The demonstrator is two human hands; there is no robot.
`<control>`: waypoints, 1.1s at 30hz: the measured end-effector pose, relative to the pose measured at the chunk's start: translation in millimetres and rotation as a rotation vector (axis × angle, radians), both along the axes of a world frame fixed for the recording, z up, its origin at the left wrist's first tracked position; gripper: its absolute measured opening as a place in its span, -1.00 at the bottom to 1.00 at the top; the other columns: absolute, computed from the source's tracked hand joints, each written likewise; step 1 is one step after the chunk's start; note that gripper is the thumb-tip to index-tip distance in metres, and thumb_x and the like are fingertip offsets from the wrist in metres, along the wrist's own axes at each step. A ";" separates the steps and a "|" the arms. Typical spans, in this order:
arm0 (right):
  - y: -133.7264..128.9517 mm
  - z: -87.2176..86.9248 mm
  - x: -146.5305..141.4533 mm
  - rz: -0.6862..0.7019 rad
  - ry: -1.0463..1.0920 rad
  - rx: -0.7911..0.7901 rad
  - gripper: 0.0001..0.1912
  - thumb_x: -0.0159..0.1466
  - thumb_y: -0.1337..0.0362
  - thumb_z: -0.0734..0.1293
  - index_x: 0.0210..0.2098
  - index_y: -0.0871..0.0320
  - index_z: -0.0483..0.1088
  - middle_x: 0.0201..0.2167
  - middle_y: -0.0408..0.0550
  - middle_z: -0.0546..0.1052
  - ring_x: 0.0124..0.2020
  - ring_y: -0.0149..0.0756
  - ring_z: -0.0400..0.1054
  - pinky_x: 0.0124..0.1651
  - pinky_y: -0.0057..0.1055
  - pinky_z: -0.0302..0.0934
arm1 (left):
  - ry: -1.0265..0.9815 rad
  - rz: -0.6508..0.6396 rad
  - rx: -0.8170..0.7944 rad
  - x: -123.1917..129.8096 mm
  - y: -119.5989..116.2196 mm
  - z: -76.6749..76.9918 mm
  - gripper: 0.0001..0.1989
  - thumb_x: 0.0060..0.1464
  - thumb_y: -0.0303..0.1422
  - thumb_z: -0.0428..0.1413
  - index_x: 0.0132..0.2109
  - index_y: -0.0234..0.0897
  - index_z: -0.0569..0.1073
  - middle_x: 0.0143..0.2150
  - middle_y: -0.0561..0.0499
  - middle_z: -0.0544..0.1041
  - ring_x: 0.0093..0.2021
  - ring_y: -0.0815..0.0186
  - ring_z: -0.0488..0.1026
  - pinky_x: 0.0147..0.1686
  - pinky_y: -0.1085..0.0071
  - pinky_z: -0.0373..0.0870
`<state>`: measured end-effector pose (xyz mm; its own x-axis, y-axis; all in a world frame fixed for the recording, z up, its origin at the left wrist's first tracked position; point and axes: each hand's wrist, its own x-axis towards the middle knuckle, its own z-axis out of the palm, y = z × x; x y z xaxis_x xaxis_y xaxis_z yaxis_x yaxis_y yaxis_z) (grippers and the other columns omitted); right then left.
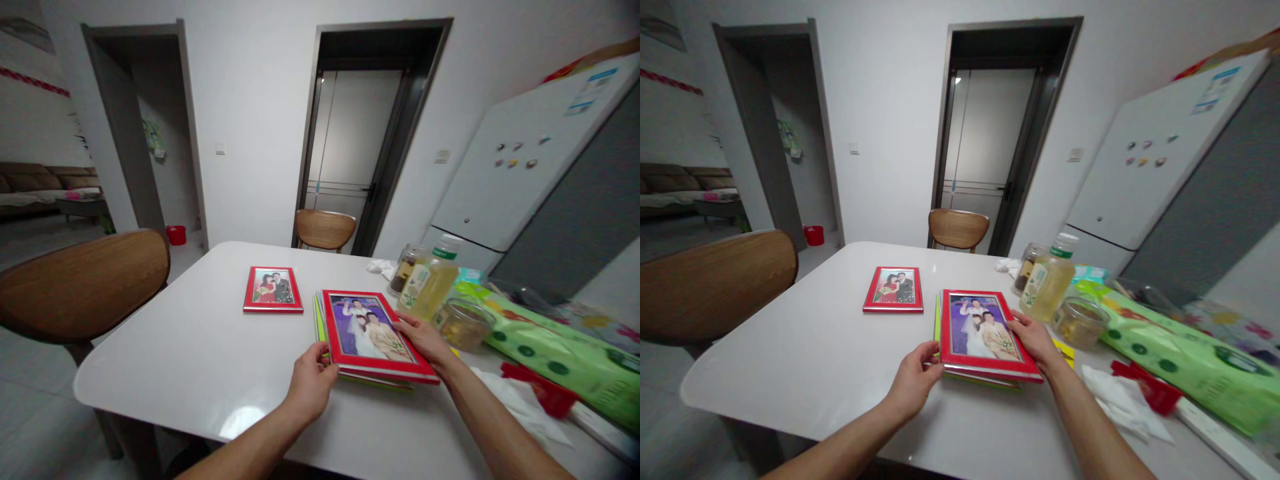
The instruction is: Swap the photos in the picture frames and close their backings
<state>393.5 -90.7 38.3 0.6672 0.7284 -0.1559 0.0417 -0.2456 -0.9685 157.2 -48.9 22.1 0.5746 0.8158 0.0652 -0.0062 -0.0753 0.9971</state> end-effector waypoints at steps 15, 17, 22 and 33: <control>1.9 -18.1 -5.5 -0.021 -0.597 -0.319 -0.53 0.05 0.26 0.18 -0.03 0.24 0.27 -0.38 0.02 0.52 -0.39 -0.25 0.39 -0.35 -0.41 0.19 | 0.138 -0.001 0.391 3.8 5.5 -22.4 -0.34 -0.28 -0.63 0.06 0.05 -0.25 0.12 -0.02 -0.03 0.32 -0.04 0.22 0.26 -0.04 0.36 0.17; 7.2 -17.4 -4.2 -0.019 -0.682 -0.360 -0.55 0.07 0.24 0.16 -0.05 0.23 0.29 -0.35 0.06 0.51 -0.32 -0.20 0.38 -0.28 -0.37 0.17 | 0.160 0.002 0.371 5.2 4.4 -19.8 -0.31 -0.27 -0.54 0.13 0.07 -0.26 0.09 -0.01 -0.05 0.31 -0.03 0.18 0.25 -0.04 0.33 0.16; 23.8 -15.6 0.4 -0.028 -0.813 -0.434 -0.54 0.08 0.24 0.12 -0.04 0.23 0.28 -0.15 0.14 0.43 -0.15 -0.10 0.30 -0.14 -0.29 0.11 | 0.140 0.030 0.400 13.3 6.5 -17.8 -0.38 -0.14 -0.38 0.12 0.08 -0.27 0.07 0.03 -0.09 0.28 0.01 0.17 0.23 -0.01 0.31 0.14; 8.0 -25.9 8.1 0.069 -0.771 -0.433 -0.41 0.10 0.10 0.11 0.06 0.28 0.15 -0.12 0.10 0.42 -0.21 -0.22 0.34 -0.21 -0.42 0.17 | 0.233 -0.030 0.536 13.7 20.1 -27.3 -0.26 -0.26 -0.60 0.06 0.11 -0.21 -0.01 -0.01 -0.03 0.32 -0.07 0.24 0.30 -0.10 0.40 0.23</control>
